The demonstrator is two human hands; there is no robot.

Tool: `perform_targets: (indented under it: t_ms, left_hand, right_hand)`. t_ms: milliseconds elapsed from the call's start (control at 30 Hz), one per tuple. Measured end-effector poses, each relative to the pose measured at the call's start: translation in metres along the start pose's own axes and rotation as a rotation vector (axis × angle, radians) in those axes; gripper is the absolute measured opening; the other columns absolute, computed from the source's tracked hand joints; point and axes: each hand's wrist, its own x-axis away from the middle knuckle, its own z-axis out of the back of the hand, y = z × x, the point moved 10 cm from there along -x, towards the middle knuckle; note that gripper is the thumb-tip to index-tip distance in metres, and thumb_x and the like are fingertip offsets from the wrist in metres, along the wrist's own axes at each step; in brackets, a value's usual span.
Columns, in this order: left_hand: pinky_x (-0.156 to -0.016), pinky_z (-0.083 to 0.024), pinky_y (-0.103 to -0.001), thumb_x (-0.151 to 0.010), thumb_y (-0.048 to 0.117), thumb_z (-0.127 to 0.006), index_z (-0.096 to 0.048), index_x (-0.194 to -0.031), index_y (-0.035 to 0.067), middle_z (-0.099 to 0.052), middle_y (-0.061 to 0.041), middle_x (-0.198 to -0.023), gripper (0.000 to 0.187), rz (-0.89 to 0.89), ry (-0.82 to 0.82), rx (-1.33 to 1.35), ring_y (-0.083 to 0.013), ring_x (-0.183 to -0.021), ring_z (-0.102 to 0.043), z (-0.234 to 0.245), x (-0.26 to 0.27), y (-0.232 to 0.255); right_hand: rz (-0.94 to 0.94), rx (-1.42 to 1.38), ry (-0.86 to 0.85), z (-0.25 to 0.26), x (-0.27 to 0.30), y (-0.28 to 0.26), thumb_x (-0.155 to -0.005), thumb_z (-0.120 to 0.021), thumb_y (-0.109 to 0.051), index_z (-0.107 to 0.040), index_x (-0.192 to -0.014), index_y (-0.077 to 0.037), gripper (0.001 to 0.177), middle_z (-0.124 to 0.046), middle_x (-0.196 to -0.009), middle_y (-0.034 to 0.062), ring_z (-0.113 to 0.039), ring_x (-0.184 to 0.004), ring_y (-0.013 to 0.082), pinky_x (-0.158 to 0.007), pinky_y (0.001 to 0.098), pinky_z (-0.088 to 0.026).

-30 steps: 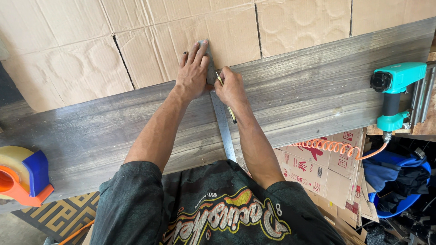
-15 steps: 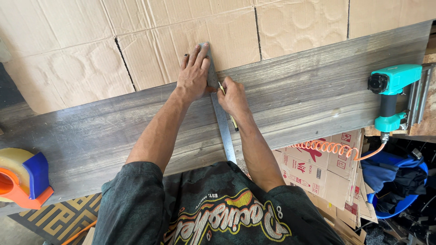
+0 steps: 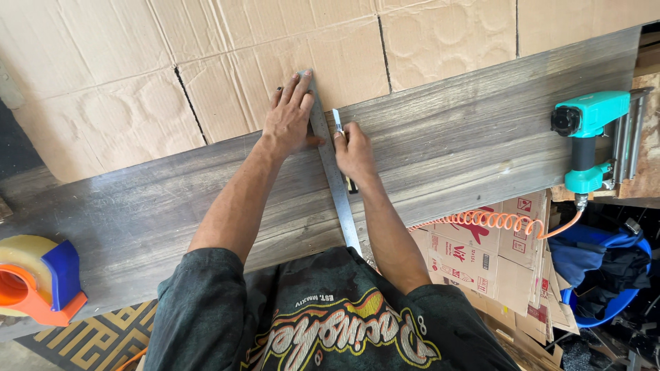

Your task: The person uses a metal ruler and a utility knife to score and cut a large piece of cardboard on a wooden workbench. They repeatedly align the ruler, score along its edge, and adjust the position to create straight cuts across the cardboard.

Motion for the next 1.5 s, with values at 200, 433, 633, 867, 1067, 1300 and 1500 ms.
perform_targets:
  t_ms: [200, 433, 633, 867, 1067, 1300, 1500]
  left_hand:
    - [-0.119, -0.031, -0.052, -0.045, 0.067, -0.091, -0.041, -0.144, 0.007, -0.020, -0.013, -0.165, 0.126, 0.018, 0.062, -0.030, -0.0332, -0.152, -0.021, 0.008, 0.019, -0.010]
    - [-0.111, -0.040, -0.050, -0.033, 0.067, -0.092, -0.042, -0.145, 0.016, -0.023, -0.012, -0.160, 0.134, 0.047, 0.126, -0.048, -0.0346, -0.146, -0.026, 0.024, 0.038, -0.024]
    - [-0.105, -0.041, -0.047, -0.032, 0.069, -0.092, -0.041, -0.145, 0.018, -0.022, -0.013, -0.161, 0.134, 0.067, 0.143, 0.003, -0.0328, -0.144, -0.030, 0.038, 0.050, -0.032]
    - [-0.102, -0.044, -0.045, -0.031, 0.076, -0.087, -0.046, -0.142, 0.018, -0.031, -0.010, -0.156, 0.132, 0.092, 0.178, 0.011, -0.0284, -0.138, -0.036, 0.039, 0.058, -0.042]
    - [-0.102, -0.044, -0.048, -0.040, 0.088, -0.080, -0.048, -0.144, 0.014, -0.033, -0.013, -0.157, 0.131, 0.169, 0.106, 0.112, -0.0308, -0.139, -0.036, 0.046, 0.066, -0.056]
    - [-0.107, -0.044, -0.049, -0.048, 0.094, -0.071, -0.049, -0.143, 0.010, -0.037, -0.014, -0.154, 0.129, 0.252, 0.120, 0.277, -0.0331, -0.141, -0.039, 0.050, 0.090, -0.085]
    - [-0.108, -0.043, -0.052, -0.066, 0.088, -0.069, -0.050, -0.142, 0.008, -0.038, -0.016, -0.152, 0.112, 0.317, 0.213, 0.365, -0.0362, -0.142, -0.040, 0.047, 0.114, -0.114]
  right_hand:
    - [-0.027, 0.061, 0.066, -0.015, 0.009, 0.008, -0.085, -0.081, -0.031, -0.067, -0.103, -0.004, 0.035, -0.074, -0.084, 0.0164, -0.074, -0.080, 0.0358, -0.065, 0.0418, -0.057]
    - [-0.034, 0.074, 0.037, -0.038, 0.002, -0.006, -0.086, -0.075, -0.040, -0.070, -0.093, -0.011, 0.030, -0.071, -0.075, 0.0139, -0.072, -0.078, 0.0372, -0.063, 0.0477, -0.053]
    - [-0.045, 0.076, 0.003, -0.055, 0.002, -0.008, -0.098, -0.064, -0.031, -0.064, -0.078, -0.007, 0.031, -0.063, -0.061, 0.0096, -0.067, -0.062, 0.0256, -0.053, 0.0354, -0.049]
    - [0.016, 0.170, -0.003, -0.059, 0.002, -0.031, -0.096, -0.066, -0.035, -0.063, -0.075, -0.004, 0.037, -0.062, -0.060, 0.0181, -0.069, -0.065, 0.0391, -0.052, 0.0446, -0.047]
    - [0.020, 0.262, -0.134, -0.048, -0.006, -0.079, -0.098, -0.064, -0.029, -0.068, -0.076, -0.006, 0.033, -0.066, -0.062, 0.0164, -0.070, -0.062, 0.0328, -0.051, 0.0383, -0.051]
    - [0.045, 0.469, -0.273, -0.053, -0.008, -0.150, -0.097, -0.063, -0.025, -0.074, -0.086, -0.001, 0.029, -0.070, -0.073, 0.0242, -0.075, -0.076, 0.0412, -0.056, 0.0457, -0.055]
    - [0.030, 0.645, -0.387, -0.069, -0.011, -0.185, -0.095, -0.061, -0.033, -0.079, -0.097, -0.008, 0.030, -0.074, -0.093, 0.0266, -0.072, -0.100, 0.0459, -0.081, 0.0557, -0.058]
